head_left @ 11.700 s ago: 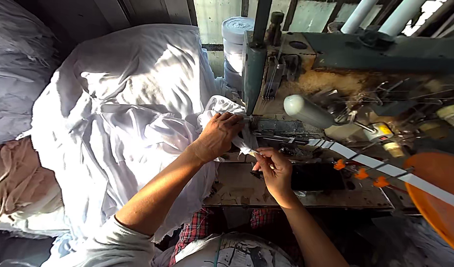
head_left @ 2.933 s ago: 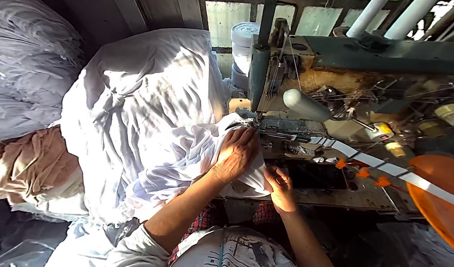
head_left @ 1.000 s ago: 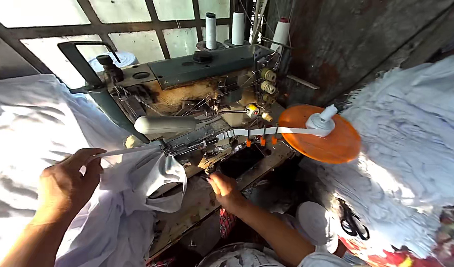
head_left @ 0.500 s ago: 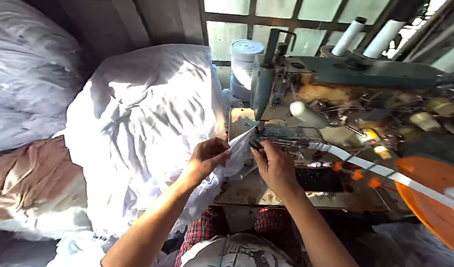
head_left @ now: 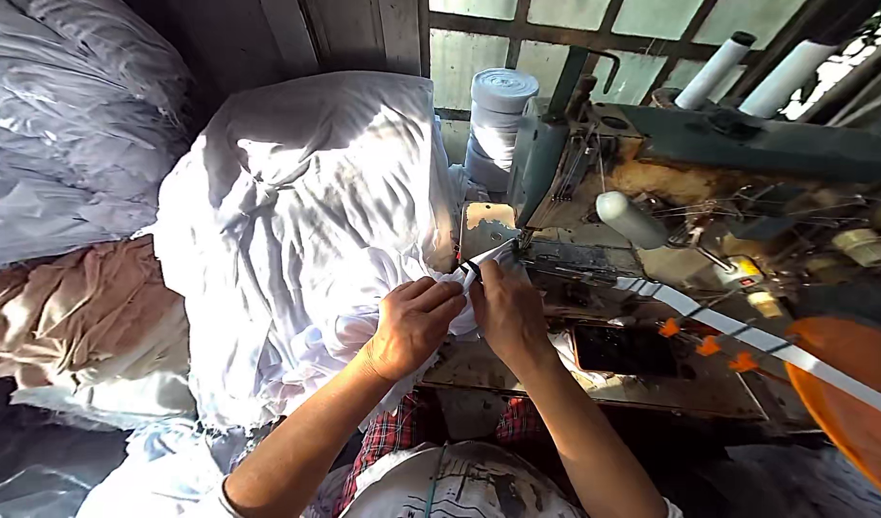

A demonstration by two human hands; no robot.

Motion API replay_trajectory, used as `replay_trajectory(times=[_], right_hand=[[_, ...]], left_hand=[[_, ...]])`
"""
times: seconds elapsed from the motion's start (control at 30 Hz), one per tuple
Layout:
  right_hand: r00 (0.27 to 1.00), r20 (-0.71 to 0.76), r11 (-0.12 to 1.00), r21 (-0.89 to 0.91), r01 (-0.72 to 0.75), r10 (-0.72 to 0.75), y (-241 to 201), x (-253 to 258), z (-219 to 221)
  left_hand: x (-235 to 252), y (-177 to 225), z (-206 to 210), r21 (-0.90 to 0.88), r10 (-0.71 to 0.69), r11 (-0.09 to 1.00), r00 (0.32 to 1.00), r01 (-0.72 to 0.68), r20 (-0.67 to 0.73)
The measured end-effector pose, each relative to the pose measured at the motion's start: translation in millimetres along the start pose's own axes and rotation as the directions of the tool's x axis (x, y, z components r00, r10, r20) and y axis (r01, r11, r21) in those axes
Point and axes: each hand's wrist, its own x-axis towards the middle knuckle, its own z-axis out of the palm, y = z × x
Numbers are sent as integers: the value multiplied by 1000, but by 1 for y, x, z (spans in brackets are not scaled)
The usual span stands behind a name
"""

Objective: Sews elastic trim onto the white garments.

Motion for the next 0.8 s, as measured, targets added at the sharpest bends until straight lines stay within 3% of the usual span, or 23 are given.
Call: replay_trajectory(times=[0.1, 0.2, 0.23, 0.3, 0.33, 0.37, 0.43, 0.47, 0.53, 0.57, 0.67, 0.7, 0.73, 0.8], right_hand=[[999, -28, 998, 45, 46, -45, 9, -2, 5], [998, -21, 991, 126, -53, 56, 28, -19, -5], [993, 10, 984, 132, -120, 119, 37, -30, -12], [976, 81, 974, 80, -211, 204, 60, -58, -17], [965, 126, 971, 35, -238, 232, 69, -72, -16], [961, 148, 972, -4, -236, 234, 79, -86, -12], [976, 119, 981, -79, -177, 185, 94, -108, 3], [988, 84, 985, -117, -123, 133, 100, -115, 10], [1000, 0, 991, -136, -13, 13, 106, -124, 20], [998, -34, 992, -117, 43, -48, 103, -126, 23], [967, -60, 968, -43, 245, -248, 74, -125, 38], [960, -34, 960, -26, 278, -279, 62, -121, 44], [967, 36, 968, -18, 252, -251, 51, -116, 48], [963, 264, 998, -20, 60, -52, 37, -103, 46]], left_hand=[[5, -2, -6, -167, -23, 985, 998, 33, 59], [14, -27, -24, -399, -303, 850, 939, 343, 163], [16, -46, -29, -435, -461, 774, 880, 461, 112], [18, -82, -49, -417, -748, 594, 663, 688, 28], [16, -92, -63, -366, -817, 518, 574, 773, 57], [12, -93, -72, -302, -830, 503, 550, 810, 92], [3, -67, -79, -156, -756, 601, 621, 784, 209], [-2, -47, -79, -76, -687, 666, 650, 742, 325], [-15, -15, -68, 78, -543, 784, 620, 615, 567], [-27, -7, -58, 125, -476, 844, 622, 521, 621], [-53, -14, -41, 131, -313, 947, 748, 294, 585], [-48, -19, -46, 105, -308, 946, 745, 308, 591], [-34, -23, -56, 61, -340, 919, 701, 390, 627], [0, -44, -83, -65, -389, 825, 648, 562, 655]])
